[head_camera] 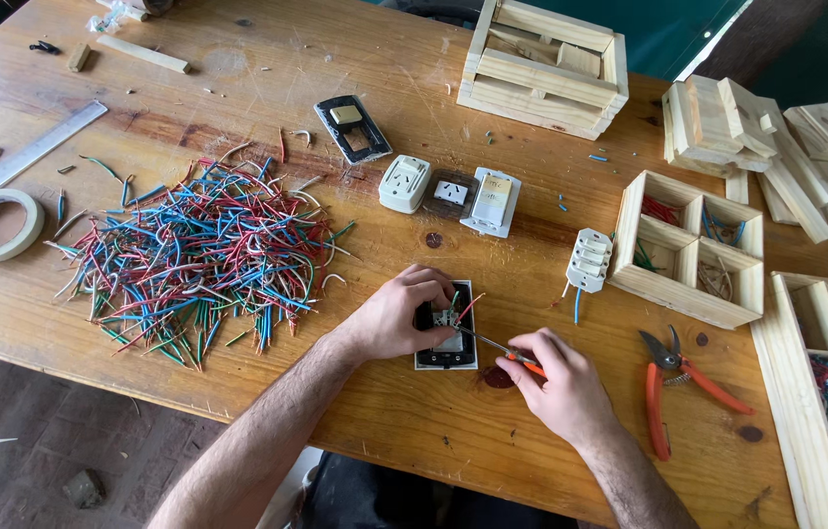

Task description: The person wires an electrical switch by stripping colored wires with pliers and securing them into the switch terminals using a screwdriver. The person repeats this process for multiple wires of different colors.

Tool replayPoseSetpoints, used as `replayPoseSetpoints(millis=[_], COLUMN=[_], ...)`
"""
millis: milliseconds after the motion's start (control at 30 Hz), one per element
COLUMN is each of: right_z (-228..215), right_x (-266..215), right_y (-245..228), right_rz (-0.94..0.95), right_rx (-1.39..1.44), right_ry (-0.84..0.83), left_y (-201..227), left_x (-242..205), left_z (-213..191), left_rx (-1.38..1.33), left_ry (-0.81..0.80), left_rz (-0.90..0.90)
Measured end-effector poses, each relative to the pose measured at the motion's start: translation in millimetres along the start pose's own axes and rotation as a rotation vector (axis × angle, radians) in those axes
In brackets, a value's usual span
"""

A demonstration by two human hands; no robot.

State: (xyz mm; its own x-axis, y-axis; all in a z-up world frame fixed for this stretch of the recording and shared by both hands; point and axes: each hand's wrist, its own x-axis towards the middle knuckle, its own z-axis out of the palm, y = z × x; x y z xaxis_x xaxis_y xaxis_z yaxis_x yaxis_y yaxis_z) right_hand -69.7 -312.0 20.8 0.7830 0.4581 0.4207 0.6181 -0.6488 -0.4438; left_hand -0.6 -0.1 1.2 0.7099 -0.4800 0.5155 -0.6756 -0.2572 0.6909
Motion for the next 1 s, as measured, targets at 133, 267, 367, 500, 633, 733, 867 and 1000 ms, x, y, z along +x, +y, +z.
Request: replayPoseSetpoints(millis=[133, 267, 367, 500, 633, 733, 867, 1000], right_z=[-6.2, -11.4, -5.6, 10.3, 0.8, -15.0, -24.2, -25.0], right_x=[6.5, 17.8, 7.0, -6.7, 8.7, 21.0, 24.1, 12.9], right_y=[-5.4, -8.0, 2.9, 26.1, 14.9, 2.2, 1.5, 11.2], right_rz=[0.192, 0.564, 0.422, -0.051, -0.037, 0.311, 0.204, 0.228], right_rx=[0.114, 0.339, 0.249, -0.193, -0.171, 0.031, -0.065, -0.137], right_ry=[-0.069, -0.258, -0.240, -0.100, -0.171, -0.377, -0.303, -0.200], left_y=[-3.1, -3.5, -2.5, -5.0, -7.3, -8.4, -9.0, -9.5], left_x=[-1.7, -0.8, -0.3, -0.5, -1.1, -1.0, 0.5, 0.9], left_z=[1.4, 0.2, 1.4, 3.8, 3.1, 4.4, 1.9, 2.1], left_rx=[-0.021, -0.015, -0.016, -0.021, -0.023, -0.017, -0.017, -0.018], left_ry=[-0.001, -0.004, 0.002, 0.015, 0.017, 0.006, -0.003, -0.007], left_rz=[0.027, 0.013, 0.008, 0.023, 0.035, 0.011, 0.027, 0.047])
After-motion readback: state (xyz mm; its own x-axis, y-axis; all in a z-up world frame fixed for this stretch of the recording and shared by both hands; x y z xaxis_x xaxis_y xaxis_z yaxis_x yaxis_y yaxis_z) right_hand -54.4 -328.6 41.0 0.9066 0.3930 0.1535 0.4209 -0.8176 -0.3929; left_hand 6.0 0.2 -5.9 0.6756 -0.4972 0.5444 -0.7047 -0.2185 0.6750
